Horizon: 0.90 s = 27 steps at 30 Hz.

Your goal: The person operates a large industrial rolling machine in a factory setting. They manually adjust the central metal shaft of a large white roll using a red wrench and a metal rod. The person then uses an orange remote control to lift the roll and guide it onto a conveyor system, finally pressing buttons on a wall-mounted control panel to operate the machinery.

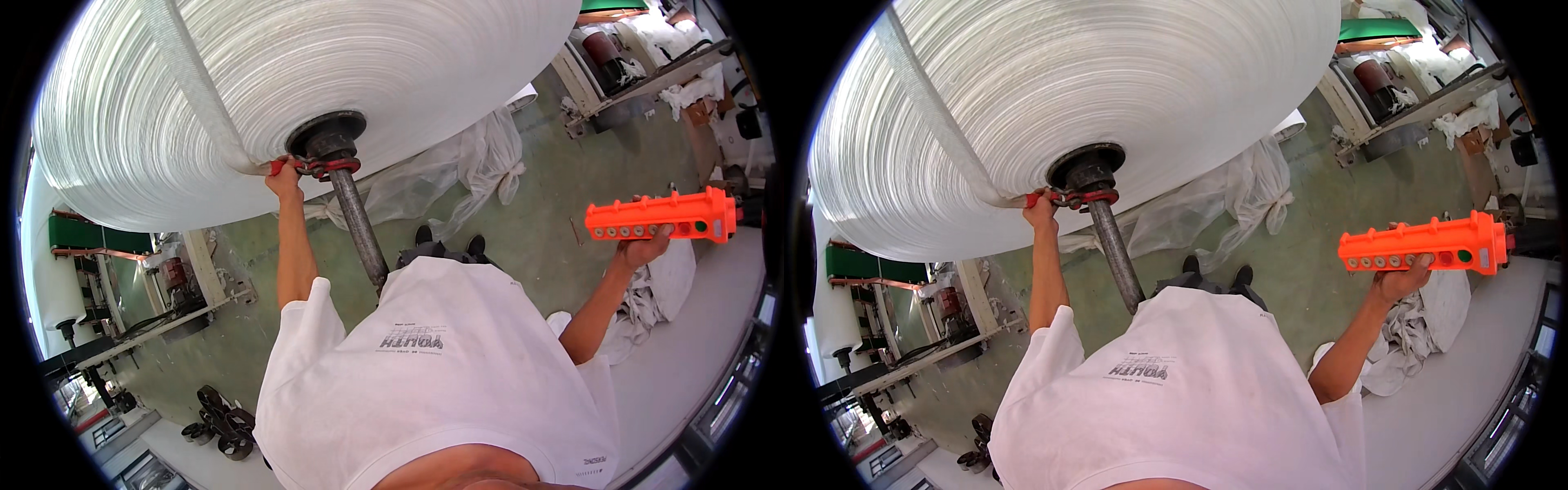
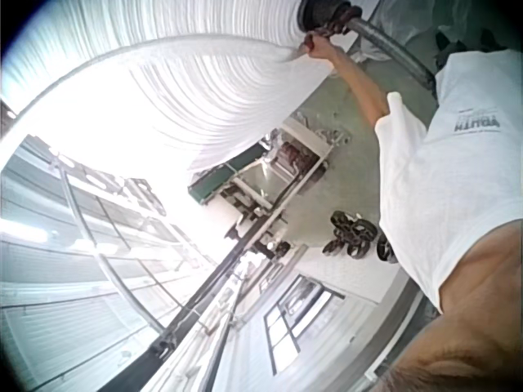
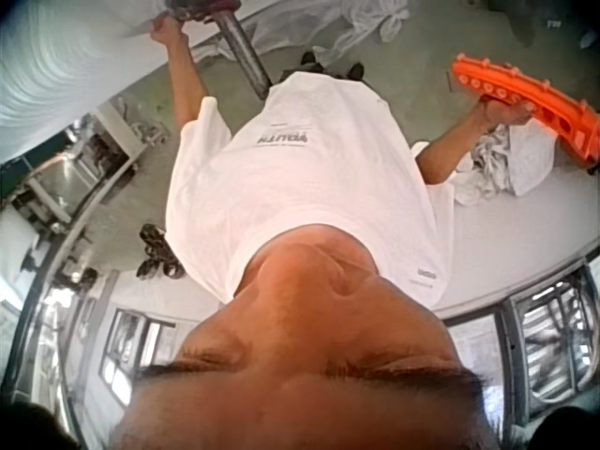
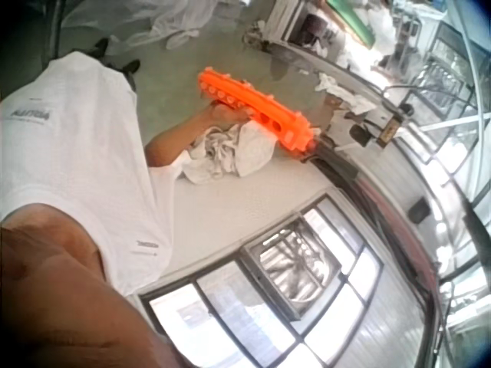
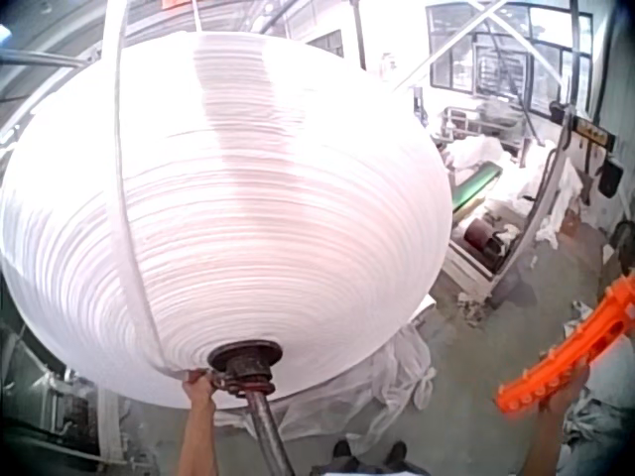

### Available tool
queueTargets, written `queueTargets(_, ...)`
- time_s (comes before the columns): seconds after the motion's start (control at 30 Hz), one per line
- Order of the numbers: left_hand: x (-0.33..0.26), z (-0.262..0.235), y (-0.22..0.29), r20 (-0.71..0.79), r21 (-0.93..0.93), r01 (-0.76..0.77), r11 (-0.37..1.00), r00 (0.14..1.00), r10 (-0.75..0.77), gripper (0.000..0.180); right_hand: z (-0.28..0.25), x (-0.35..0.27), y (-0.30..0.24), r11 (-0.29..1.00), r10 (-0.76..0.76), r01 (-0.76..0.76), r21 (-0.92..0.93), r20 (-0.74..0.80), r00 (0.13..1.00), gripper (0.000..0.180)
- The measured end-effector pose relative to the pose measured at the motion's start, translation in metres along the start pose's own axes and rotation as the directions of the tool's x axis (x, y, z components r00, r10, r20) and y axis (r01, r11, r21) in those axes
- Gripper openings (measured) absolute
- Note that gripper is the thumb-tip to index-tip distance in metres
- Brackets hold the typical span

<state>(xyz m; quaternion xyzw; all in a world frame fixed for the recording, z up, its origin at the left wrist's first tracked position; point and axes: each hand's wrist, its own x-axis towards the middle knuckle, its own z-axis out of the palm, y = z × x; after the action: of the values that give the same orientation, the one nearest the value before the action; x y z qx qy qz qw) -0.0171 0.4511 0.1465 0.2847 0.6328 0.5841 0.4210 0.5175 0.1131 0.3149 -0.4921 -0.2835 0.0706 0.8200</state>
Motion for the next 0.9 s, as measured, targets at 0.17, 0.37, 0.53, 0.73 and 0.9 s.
queueTargets(0.17,0.003,-0.005,-0.002,0.005,0.005,0.023,1.0,1.0,-0.023,0.006,0.004,-0.001,-0.004,0.999,-0.031,0.031,-0.04,0.016,0.999,0.057)
queueTargets(0.37,-0.006,-0.002,0.005,0.022,-0.001,0.044,0.999,0.999,-0.044,0.007,-0.008,0.0,0.0,0.997,-0.03,0.033,-0.066,0.047,0.998,0.055)
queueTargets(0.53,-0.003,-0.002,0.004,0.041,0.046,0.021,0.999,0.999,-0.023,0.007,-0.005,0.0,-0.001,0.999,-0.016,0.019,-0.049,0.059,0.998,0.055)
queueTargets(0.73,-0.006,0.015,0.011,0.122,0.178,-0.06,0.982,0.992,0.038,0.006,-0.011,0.003,0.003,0.998,-0.02,0.023,-0.057,0.06,0.998,0.053)
queueTargets(0.9,-0.022,0.043,0.017,0.26,0.284,-0.211,0.936,0.956,0.136,0.008,-0.011,0.003,0.004,0.997,-0.048,0.051,-0.052,0.063,0.997,0.051)
